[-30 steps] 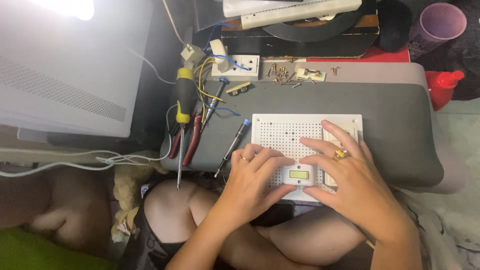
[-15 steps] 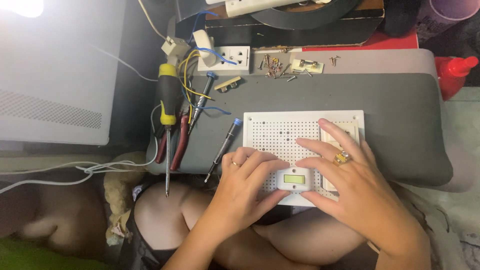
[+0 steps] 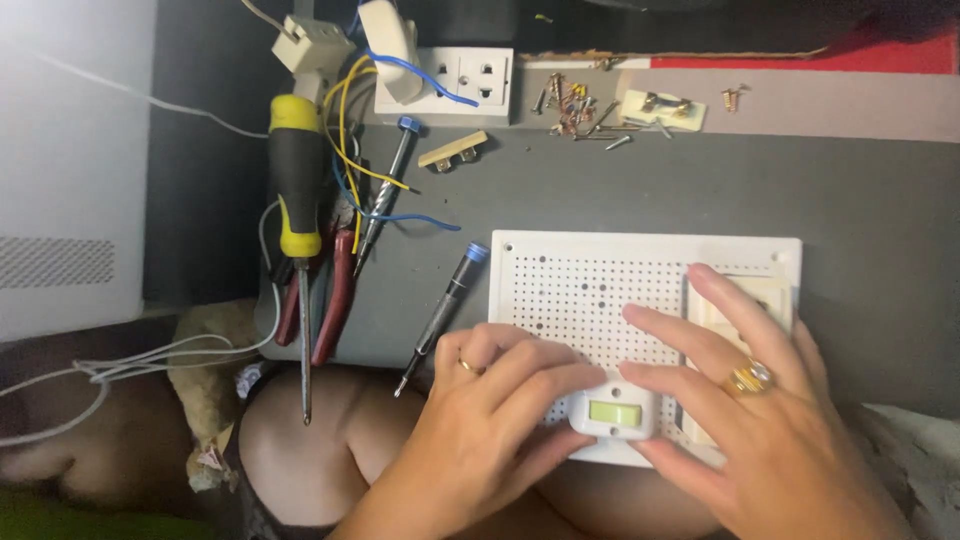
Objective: Assembling and wiring electrical components like sockets and switches onto a perforated electrical panel.
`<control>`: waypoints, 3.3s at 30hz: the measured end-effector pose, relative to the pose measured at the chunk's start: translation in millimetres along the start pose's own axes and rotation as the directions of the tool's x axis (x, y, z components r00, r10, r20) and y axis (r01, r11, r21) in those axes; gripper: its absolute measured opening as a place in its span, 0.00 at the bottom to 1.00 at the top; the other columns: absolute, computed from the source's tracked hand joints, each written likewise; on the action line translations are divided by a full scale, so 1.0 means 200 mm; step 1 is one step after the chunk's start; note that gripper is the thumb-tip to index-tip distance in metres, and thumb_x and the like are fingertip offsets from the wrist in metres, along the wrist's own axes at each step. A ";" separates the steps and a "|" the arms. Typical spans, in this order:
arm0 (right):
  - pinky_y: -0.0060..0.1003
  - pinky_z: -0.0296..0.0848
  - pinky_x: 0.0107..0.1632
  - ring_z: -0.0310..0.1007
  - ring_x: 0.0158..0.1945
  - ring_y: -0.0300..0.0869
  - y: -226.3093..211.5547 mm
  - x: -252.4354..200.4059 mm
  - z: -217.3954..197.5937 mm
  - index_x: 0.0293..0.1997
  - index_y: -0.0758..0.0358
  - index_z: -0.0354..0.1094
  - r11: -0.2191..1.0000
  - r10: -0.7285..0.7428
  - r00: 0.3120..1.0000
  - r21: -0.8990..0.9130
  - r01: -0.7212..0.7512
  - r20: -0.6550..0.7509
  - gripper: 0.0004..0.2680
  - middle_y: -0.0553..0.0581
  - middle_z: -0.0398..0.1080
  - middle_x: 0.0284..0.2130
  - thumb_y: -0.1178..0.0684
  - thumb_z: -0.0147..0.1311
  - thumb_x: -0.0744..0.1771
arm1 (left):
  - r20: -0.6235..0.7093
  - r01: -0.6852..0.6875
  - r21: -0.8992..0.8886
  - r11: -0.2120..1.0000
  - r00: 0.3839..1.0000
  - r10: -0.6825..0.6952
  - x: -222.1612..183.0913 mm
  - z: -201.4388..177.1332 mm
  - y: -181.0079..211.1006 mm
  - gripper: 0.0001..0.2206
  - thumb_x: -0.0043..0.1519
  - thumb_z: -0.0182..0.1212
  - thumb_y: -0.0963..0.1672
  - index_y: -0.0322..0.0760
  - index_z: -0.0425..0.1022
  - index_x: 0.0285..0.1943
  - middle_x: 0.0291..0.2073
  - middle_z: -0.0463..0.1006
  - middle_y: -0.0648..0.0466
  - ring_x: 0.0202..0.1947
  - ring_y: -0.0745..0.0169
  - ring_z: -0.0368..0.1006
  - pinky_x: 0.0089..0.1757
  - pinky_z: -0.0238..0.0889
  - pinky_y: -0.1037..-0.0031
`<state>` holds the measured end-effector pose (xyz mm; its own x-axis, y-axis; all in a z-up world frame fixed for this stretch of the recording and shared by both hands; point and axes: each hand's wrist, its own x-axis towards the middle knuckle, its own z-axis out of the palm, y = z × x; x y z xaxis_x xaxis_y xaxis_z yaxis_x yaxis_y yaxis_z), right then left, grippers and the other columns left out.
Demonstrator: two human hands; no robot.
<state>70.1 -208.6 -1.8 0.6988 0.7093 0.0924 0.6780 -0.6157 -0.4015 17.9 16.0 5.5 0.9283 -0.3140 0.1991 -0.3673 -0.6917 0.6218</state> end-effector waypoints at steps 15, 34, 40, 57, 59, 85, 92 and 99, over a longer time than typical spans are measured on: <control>0.49 0.55 0.68 0.58 0.66 0.61 -0.01 0.03 -0.01 0.44 0.51 0.70 0.996 -0.043 0.999 -0.084 0.044 0.011 0.11 0.49 0.66 0.58 0.47 0.56 0.60 | 0.128 0.054 -0.059 0.997 0.991 -0.046 0.02 -0.05 -0.03 0.11 0.69 0.49 0.46 0.43 0.69 0.57 0.50 0.71 0.59 0.47 0.59 0.63 0.45 0.50 0.66; 0.49 0.52 0.68 0.57 0.68 0.56 -0.07 0.04 -0.01 0.38 0.48 0.72 0.990 0.131 0.991 -0.062 -0.130 0.006 0.07 0.45 0.70 0.54 0.48 0.53 0.60 | 0.063 0.037 -0.037 0.999 0.997 -0.035 0.02 -0.02 -0.04 0.10 0.69 0.48 0.47 0.43 0.72 0.52 0.44 0.72 0.60 0.44 0.62 0.66 0.44 0.52 0.70; 0.27 0.55 0.66 0.57 0.67 0.29 -0.17 0.06 -0.04 0.51 0.56 0.68 0.931 0.355 0.929 0.054 -0.362 0.104 0.13 0.39 0.68 0.57 0.56 0.41 0.64 | 0.064 0.105 -0.057 0.993 0.993 -0.101 0.02 -0.02 -0.02 0.12 0.70 0.43 0.48 0.45 0.74 0.52 0.42 0.74 0.60 0.44 0.63 0.67 0.42 0.52 0.70; 0.34 0.49 0.71 0.50 0.71 0.39 -0.10 0.05 -0.03 0.46 0.54 0.70 0.979 0.205 0.969 -0.040 -0.202 0.136 0.11 0.41 0.67 0.57 0.54 0.41 0.64 | 0.095 0.115 -0.054 0.992 0.989 -0.110 0.02 -0.02 -0.03 0.11 0.70 0.45 0.47 0.46 0.73 0.53 0.43 0.74 0.61 0.45 0.63 0.68 0.44 0.53 0.70; 0.34 0.49 0.70 0.50 0.71 0.39 -0.11 0.06 -0.03 0.44 0.54 0.71 0.978 0.208 0.970 -0.041 -0.205 0.124 0.11 0.41 0.67 0.57 0.54 0.41 0.64 | 0.102 0.116 -0.056 0.992 0.989 -0.110 0.02 -0.02 -0.03 0.11 0.70 0.46 0.47 0.45 0.73 0.53 0.43 0.74 0.61 0.45 0.62 0.68 0.45 0.54 0.69; 0.44 0.52 0.70 0.54 0.69 0.54 -0.07 0.04 -0.02 0.41 0.53 0.72 0.986 0.164 0.982 -0.045 -0.161 0.089 0.10 0.46 0.69 0.55 0.50 0.43 0.64 | 0.069 0.066 -0.048 0.997 0.996 -0.063 0.02 -0.02 -0.05 0.13 0.71 0.41 0.46 0.45 0.73 0.54 0.44 0.71 0.62 0.45 0.63 0.64 0.44 0.51 0.72; 0.45 0.52 0.70 0.55 0.70 0.56 -0.08 0.05 -0.03 0.42 0.52 0.72 0.985 0.162 0.981 -0.069 -0.155 0.103 0.09 0.45 0.68 0.56 0.50 0.46 0.63 | 0.107 0.061 -0.073 0.995 0.993 -0.053 0.01 -0.03 -0.05 0.10 0.70 0.48 0.46 0.43 0.72 0.56 0.46 0.71 0.60 0.46 0.61 0.64 0.44 0.52 0.70; 0.46 0.54 0.70 0.57 0.68 0.58 -0.08 0.04 -0.03 0.41 0.51 0.72 0.981 0.194 0.977 -0.045 -0.191 0.087 0.08 0.45 0.69 0.55 0.52 0.48 0.62 | 0.113 0.074 -0.068 0.995 0.991 -0.066 0.02 -0.03 -0.04 0.10 0.69 0.49 0.45 0.44 0.71 0.55 0.45 0.72 0.61 0.45 0.61 0.65 0.45 0.52 0.70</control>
<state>66.2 -196.0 10.1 0.7944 0.6037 -0.0670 0.5420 -0.7544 -0.3704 25.9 24.6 6.3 0.9379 -0.3397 0.0706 -0.2933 -0.6673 0.6847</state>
